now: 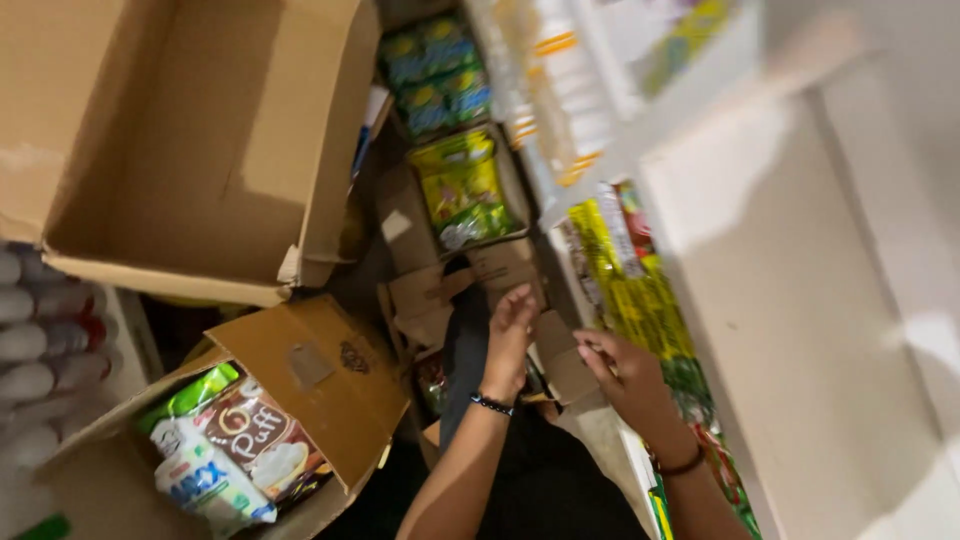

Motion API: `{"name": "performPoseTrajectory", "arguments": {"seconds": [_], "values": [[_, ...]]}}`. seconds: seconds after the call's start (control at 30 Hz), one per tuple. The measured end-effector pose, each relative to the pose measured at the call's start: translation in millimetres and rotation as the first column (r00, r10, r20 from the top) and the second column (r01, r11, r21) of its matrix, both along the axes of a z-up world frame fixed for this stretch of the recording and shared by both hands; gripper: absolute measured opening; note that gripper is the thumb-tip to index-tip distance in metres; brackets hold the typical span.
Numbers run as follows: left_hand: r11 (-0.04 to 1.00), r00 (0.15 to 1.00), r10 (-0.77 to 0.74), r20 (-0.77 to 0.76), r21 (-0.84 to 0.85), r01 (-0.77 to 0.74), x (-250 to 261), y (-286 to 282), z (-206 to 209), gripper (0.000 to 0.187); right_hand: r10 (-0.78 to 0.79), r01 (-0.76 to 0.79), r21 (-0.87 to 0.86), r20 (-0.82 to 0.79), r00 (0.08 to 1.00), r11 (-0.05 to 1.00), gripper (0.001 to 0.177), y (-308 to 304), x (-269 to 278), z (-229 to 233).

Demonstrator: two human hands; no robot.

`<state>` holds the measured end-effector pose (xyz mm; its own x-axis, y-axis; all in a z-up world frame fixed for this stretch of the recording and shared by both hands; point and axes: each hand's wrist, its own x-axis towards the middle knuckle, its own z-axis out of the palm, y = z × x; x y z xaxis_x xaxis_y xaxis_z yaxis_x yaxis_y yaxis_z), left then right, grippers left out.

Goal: Organizing and stocking snack and candy bags on grocery store shelves from boxes.

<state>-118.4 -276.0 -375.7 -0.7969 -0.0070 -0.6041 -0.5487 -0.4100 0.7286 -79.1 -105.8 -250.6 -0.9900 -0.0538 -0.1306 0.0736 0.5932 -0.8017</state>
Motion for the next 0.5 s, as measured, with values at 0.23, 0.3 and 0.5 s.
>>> {"name": "performPoseTrajectory", "arguments": {"seconds": [0.23, 0.3, 0.5], "values": [[0.973, 0.97, 0.115, 0.216, -0.219, -0.067, -22.3, -53.9, -131.2, 0.041, 0.236, -0.206, -0.119, 0.368, 0.9, 0.971, 0.039, -37.2, -90.6, -133.7], [0.96, 0.975, 0.189, 0.119, -0.229, -0.159, -30.3, -67.0, -188.6, 0.041, 0.28, -0.235, -0.155, 0.429, 0.859, 0.96, 0.041, -41.8, -109.1, -182.1], [0.875, 0.942, 0.186, 0.279, -0.483, -0.03, -104.2, -109.4, -298.5, 0.046, 0.193, -0.151, -0.122, 0.568, 0.8, 0.981, 0.043, -49.1, -168.7, -329.7]]}}
